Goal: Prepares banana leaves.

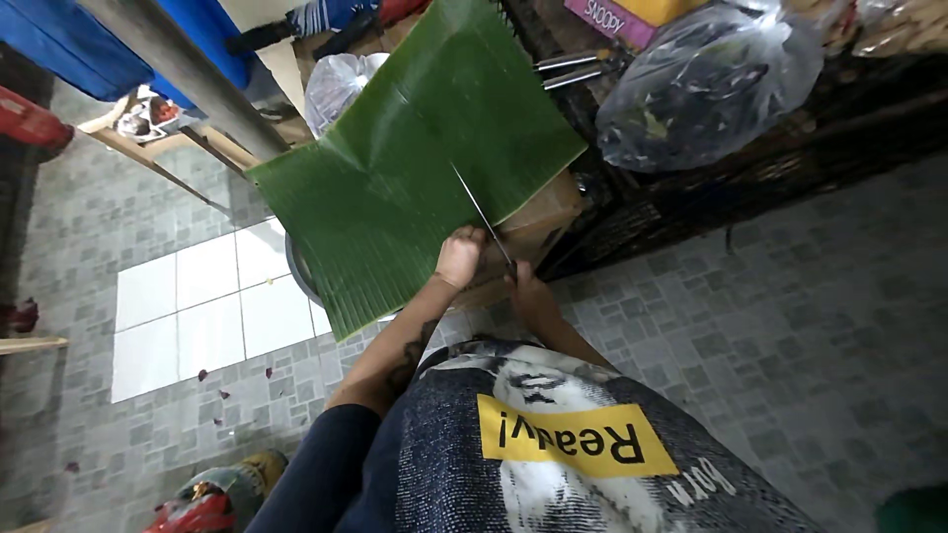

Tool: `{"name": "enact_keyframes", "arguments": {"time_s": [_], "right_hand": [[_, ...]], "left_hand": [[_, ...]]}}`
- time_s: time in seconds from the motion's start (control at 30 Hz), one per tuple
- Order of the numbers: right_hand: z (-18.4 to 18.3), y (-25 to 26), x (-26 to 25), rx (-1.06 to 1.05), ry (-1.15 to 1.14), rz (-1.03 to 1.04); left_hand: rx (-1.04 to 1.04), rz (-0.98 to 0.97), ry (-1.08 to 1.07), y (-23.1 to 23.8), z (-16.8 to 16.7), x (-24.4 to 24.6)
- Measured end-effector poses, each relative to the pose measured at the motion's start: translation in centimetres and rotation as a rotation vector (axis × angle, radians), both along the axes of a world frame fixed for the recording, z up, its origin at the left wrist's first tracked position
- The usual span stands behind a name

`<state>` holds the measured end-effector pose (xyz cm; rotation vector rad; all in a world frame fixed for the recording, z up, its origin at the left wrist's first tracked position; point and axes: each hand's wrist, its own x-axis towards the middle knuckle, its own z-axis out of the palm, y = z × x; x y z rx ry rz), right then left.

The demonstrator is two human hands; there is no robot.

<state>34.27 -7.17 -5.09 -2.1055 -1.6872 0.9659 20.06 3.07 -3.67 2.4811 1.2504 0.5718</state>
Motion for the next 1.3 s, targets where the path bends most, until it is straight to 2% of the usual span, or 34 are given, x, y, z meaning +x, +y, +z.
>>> {"name": "enact_keyframes", "arguments": {"time_s": [0.13,0.27,0.37,0.4,0.53,0.6,0.7,0.87,0.97,1.13,1.23,1.3], "right_hand": [[1.5,-0.3,0.0,-0.128,-0.002,-0.009],[0.4,0.7,-0.2,-0.021,0.001,-0.034],[0.5,0.5,0.1,-0.132,0.058,-0.079],[0.6,-0.1,0.2,-0.113,0.069,-0.103],[-0.1,-0.9,0.2,0.347,0.231,-0.259],[1.5,1.5,0.8,0.294,0.324,-0.351],[3.2,5.9,1.6,0.216,0.482,-0.444],[6.1,8.9,0.2,0.434,0.580,-0.626],[8.1,8.2,2.1,0.527,0.513,-0.605],[11.5,4.6,8.5,0.629,0.313,-0.615],[12.9,2.1,12.3,0.678,0.204,-0.625],[13.7,0.6,13.9,0.701,0.190,-0.644]], "left_hand": [[0.013,0.039,-0.059,0.3,0.4,0.0],[0.084,0.024,-0.082,0.2,0.1,0.2],[0.144,0.053,-0.133,1.2,1.3,-0.1],[0.170,0.046,-0.135,1.7,1.8,-0.3],[0.229,-0.003,-0.152,0.9,2.0,-1.0],[0.286,0.030,-0.199,0.1,2.4,-1.5],[0.360,0.103,-0.210,-0.5,5.2,-2.4],[0.290,0.159,-0.214,-0.9,7.6,-4.5],[0.183,0.391,-0.337,0.8,12.2,-8.6],[0.218,0.708,-0.633,4.8,18.6,-21.9],[0.328,0.776,-0.706,5.0,20.5,-28.2],[0.348,0.734,-0.788,5.3,20.9,-30.0]]}}
